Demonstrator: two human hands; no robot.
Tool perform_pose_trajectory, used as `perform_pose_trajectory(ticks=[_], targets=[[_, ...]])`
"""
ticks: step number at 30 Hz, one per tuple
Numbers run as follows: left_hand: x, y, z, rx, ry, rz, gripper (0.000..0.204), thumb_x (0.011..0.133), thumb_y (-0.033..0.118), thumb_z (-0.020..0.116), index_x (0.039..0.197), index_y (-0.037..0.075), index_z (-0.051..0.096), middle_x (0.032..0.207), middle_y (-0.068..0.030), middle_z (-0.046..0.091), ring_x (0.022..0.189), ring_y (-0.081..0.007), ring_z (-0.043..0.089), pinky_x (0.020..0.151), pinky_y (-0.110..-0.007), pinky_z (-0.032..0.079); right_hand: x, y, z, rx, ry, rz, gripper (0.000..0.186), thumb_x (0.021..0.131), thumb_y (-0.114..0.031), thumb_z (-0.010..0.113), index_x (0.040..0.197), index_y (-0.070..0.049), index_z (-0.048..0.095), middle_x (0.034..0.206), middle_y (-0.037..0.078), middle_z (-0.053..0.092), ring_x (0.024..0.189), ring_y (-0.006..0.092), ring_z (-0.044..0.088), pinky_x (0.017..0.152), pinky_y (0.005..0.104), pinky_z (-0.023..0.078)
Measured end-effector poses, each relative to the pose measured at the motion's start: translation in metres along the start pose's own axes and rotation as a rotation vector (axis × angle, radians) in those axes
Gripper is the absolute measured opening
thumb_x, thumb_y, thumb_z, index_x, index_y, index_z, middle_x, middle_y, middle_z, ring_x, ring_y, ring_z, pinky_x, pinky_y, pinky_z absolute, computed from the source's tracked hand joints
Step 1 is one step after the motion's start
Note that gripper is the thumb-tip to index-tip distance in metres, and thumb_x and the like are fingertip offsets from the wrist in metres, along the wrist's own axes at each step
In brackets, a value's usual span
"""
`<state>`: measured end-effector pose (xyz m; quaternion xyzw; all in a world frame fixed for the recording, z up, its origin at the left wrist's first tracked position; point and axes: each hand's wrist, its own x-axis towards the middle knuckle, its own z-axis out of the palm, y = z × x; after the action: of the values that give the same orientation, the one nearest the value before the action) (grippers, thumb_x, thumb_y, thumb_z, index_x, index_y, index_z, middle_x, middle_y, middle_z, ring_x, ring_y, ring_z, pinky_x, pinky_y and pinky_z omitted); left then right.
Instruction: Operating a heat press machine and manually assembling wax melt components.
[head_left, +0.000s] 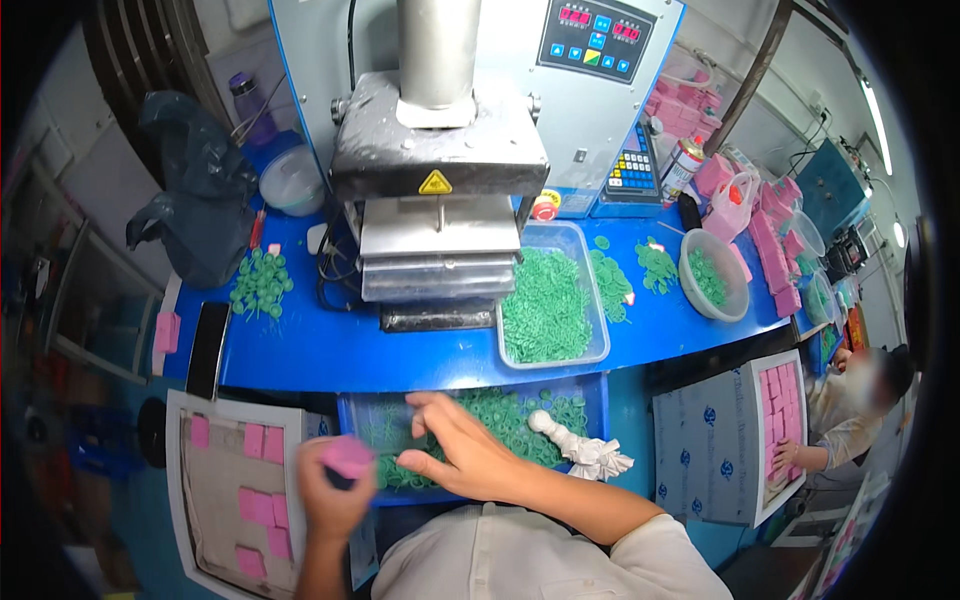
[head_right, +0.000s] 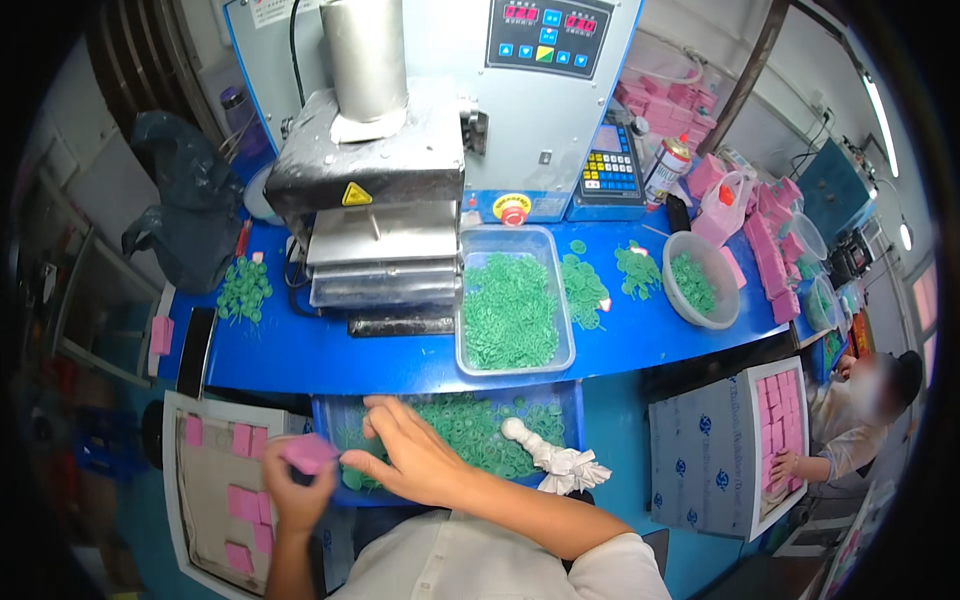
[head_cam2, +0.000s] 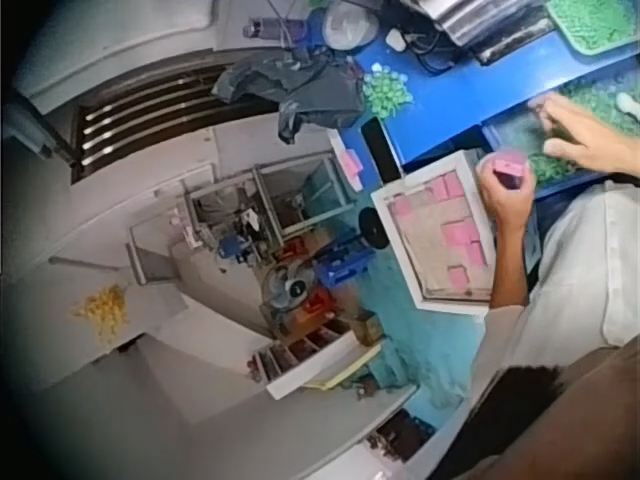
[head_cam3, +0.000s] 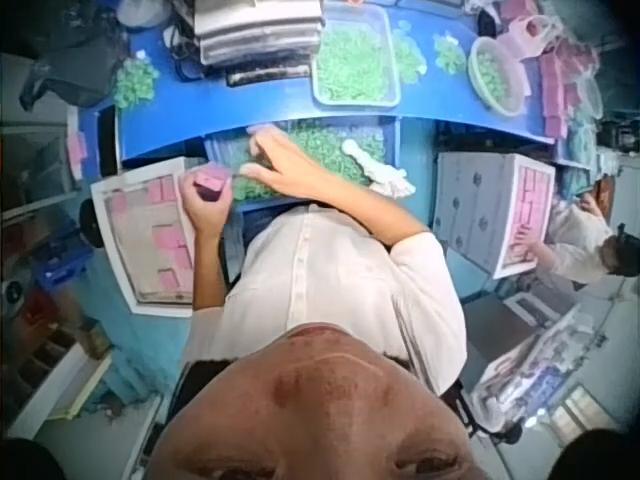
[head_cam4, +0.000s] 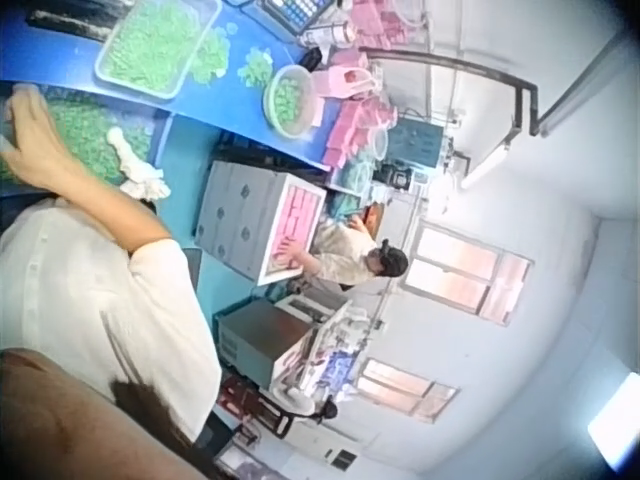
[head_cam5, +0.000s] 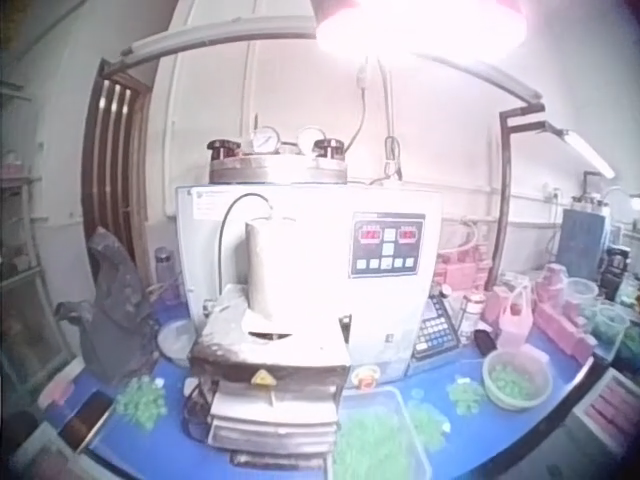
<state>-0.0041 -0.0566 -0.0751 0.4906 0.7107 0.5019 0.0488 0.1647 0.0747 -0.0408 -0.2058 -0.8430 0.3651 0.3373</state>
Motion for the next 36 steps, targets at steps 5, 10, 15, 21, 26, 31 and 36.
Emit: perform_pose_trajectory(ticks=[5,10,15,21,26,31,36], targets=[[0.013,0.046,0.059,-0.074,-0.09,0.307,0.057,0.067,0.008,0.08,0.115,0.0,0.05,0.112,-0.0196,0.059,0.099,-0.0349,0.059,0.085,-0.04,0.049,-0.022,0.008,-0.016,0.426,-0.209,0.409,0.025,0.091,-0.02,0.064,0.089,-0.006,0.044,0.094,0.006,0.049,0.086,0.0126,0.048,0.076,0.029,0.044],[0.019,0.062,0.061,-0.979,-0.578,-0.135,0.044,0.081,0.016,0.075,0.106,0.006,0.039,0.148,-0.0273,0.024,0.137,-0.0409,0.03,0.104,-0.05,0.037,-0.043,0.008,-0.062,0.344,-0.057,0.353,0.022,0.084,-0.017,0.064,0.082,-0.004,0.048,0.081,0.01,0.051,0.073,0.0208,0.051,0.065,0.0339,0.043],[0.019,0.065,0.068,-0.657,-0.778,-0.113,0.022,0.089,0.014,0.066,0.084,0.006,0.046,0.137,-0.0214,0.04,0.123,-0.0264,0.047,0.103,-0.04,0.037,-0.049,0.009,-0.073,0.163,-0.204,0.199,0.022,0.083,-0.021,0.061,0.084,-0.002,0.05,0.084,0.015,0.053,0.074,0.0315,0.053,0.066,0.0385,0.044],[-0.004,0.067,0.08,-0.899,-0.612,-0.228,0.022,0.092,0.022,0.063,0.089,0.004,0.051,0.128,-0.0229,0.047,0.122,-0.0303,0.046,0.101,-0.041,0.034,-0.049,0.015,-0.074,0.051,-0.22,0.093,0.022,0.088,-0.024,0.051,0.082,-0.002,0.052,0.083,0.017,0.053,0.074,0.0369,0.053,0.065,0.0424,0.045],[-0.007,0.068,0.08,-0.957,-0.622,-0.229,0.018,0.092,0.017,0.061,0.096,0.003,0.051,0.135,-0.0256,0.041,0.129,-0.0318,0.042,0.105,-0.042,0.032,-0.051,0.024,-0.074,0.174,-0.143,0.129,0.028,0.094,-0.023,0.043,0.078,-0.001,0.051,0.073,0.016,0.051,0.064,0.0336,0.052,0.059,0.0416,0.042],[-0.002,0.069,0.07,-0.853,-0.668,-0.109,0.028,0.084,0.016,0.068,0.106,0.004,0.055,0.142,-0.0293,0.035,0.133,-0.0393,0.038,0.104,-0.044,0.035,-0.046,0.021,-0.077,0.256,-0.024,0.277,0.032,0.097,-0.023,0.042,0.077,0.001,0.05,0.069,0.015,0.052,0.061,0.032,0.052,0.058,0.0385,0.043],[0.02,0.073,0.05,-0.479,-0.863,0.001,0.033,0.075,0.012,0.068,0.106,0.006,0.06,0.137,-0.0264,0.041,0.129,-0.0407,0.042,0.103,-0.042,0.037,-0.041,0.012,-0.078,0.256,-0.113,0.486,0.015,0.096,-0.011,0.044,0.093,0.0,0.054,0.073,0.015,0.058,0.067,0.0313,0.058,0.064,0.0365,0.048]])
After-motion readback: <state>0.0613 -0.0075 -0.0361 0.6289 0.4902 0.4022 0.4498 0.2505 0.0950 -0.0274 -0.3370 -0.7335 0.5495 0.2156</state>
